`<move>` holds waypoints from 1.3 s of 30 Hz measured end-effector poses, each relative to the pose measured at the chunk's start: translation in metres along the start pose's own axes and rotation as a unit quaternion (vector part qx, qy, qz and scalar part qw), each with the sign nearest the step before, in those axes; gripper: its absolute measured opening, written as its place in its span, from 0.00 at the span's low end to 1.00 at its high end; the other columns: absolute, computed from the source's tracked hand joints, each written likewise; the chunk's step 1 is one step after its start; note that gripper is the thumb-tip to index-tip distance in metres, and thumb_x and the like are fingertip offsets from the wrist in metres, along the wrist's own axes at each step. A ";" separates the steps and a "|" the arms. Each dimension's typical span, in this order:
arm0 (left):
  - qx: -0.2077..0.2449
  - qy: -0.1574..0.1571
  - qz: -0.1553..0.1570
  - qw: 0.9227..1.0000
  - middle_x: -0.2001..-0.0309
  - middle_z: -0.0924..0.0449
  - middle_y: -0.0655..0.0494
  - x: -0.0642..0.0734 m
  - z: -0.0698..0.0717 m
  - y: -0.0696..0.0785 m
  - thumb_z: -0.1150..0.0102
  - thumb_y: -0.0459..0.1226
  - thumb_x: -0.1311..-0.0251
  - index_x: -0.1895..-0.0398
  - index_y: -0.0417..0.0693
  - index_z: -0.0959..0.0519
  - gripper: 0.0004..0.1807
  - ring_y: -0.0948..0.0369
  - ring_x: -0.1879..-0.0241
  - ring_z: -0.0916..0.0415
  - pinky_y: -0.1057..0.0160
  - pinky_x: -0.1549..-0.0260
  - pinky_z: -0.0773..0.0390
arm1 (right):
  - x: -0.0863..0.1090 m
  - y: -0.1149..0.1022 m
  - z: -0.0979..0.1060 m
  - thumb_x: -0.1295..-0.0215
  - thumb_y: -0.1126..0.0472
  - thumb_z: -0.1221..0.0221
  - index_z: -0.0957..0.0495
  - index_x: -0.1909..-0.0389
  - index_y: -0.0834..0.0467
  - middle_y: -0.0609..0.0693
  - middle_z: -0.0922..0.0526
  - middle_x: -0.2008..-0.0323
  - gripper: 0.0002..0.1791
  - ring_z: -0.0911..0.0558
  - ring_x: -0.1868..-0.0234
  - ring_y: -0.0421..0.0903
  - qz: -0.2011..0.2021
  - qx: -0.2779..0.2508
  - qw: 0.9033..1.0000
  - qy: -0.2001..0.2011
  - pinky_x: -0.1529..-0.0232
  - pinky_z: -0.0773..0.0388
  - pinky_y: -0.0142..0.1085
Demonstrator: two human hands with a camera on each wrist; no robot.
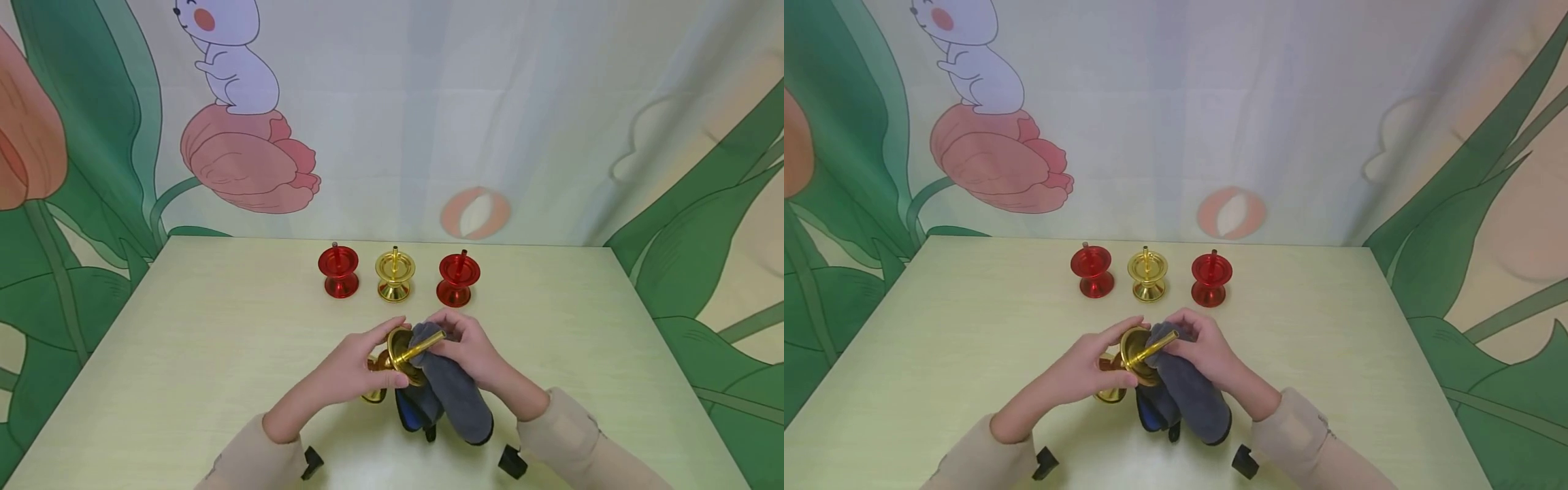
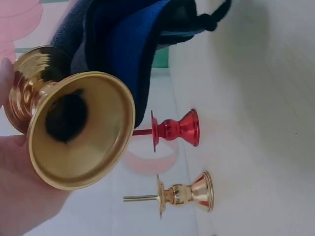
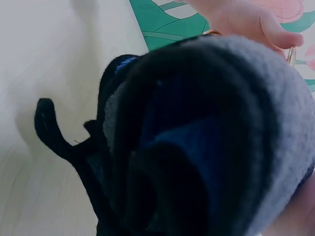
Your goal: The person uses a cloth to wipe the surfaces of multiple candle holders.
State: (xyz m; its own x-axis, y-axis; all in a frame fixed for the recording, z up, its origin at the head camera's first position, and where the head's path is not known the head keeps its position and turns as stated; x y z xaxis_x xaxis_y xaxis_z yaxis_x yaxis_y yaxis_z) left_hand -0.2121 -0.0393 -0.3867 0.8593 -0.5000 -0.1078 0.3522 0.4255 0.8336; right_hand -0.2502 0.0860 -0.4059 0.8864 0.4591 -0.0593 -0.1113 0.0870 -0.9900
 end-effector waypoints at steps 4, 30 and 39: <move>0.003 0.072 -0.012 0.997 0.40 0.33 0.57 0.000 0.010 -0.002 0.37 0.51 0.57 0.36 0.56 0.40 0.41 0.60 0.42 0.35 0.61 0.55 0.24 | -0.001 0.001 0.005 0.46 0.69 0.45 0.30 0.59 0.70 0.39 0.22 0.69 0.13 0.24 0.68 0.38 -0.006 0.004 1.000 0.030 0.63 0.27 0.30; 0.077 -0.005 -0.016 0.997 0.42 0.31 0.55 -0.001 0.004 -0.011 0.35 0.46 0.57 0.38 0.52 0.38 0.39 0.55 0.41 0.36 0.66 0.62 0.22 | 0.002 0.002 -0.004 0.47 0.69 0.44 0.28 0.59 0.68 0.41 0.22 0.67 0.13 0.24 0.66 0.40 -0.016 0.008 1.000 0.000 0.63 0.25 0.31; -0.102 0.203 -0.150 0.962 0.40 0.35 0.45 0.011 0.012 0.008 0.48 0.46 0.44 0.38 0.42 0.38 0.31 0.55 0.40 0.36 0.59 0.50 0.28 | -0.001 0.003 0.013 0.48 0.71 0.44 0.30 0.59 0.69 0.40 0.23 0.71 0.14 0.25 0.68 0.39 -0.046 0.002 0.994 0.100 0.63 0.28 0.29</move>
State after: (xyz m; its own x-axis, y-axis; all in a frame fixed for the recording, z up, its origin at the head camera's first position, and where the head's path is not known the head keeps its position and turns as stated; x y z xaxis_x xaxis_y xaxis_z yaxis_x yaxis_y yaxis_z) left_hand -0.2047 -0.0506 -0.3745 0.7670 -0.3050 -0.5645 0.6370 0.4678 0.6127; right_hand -0.2571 0.0976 -0.4069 0.9644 0.2645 0.0078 -0.0260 0.1238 -0.9920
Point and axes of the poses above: each hand's wrist, its own x-axis away from the middle knuckle, its own z-axis out of the back of the hand, y = z × x, the point moved 9 cm from there along -x, towards the middle knuckle
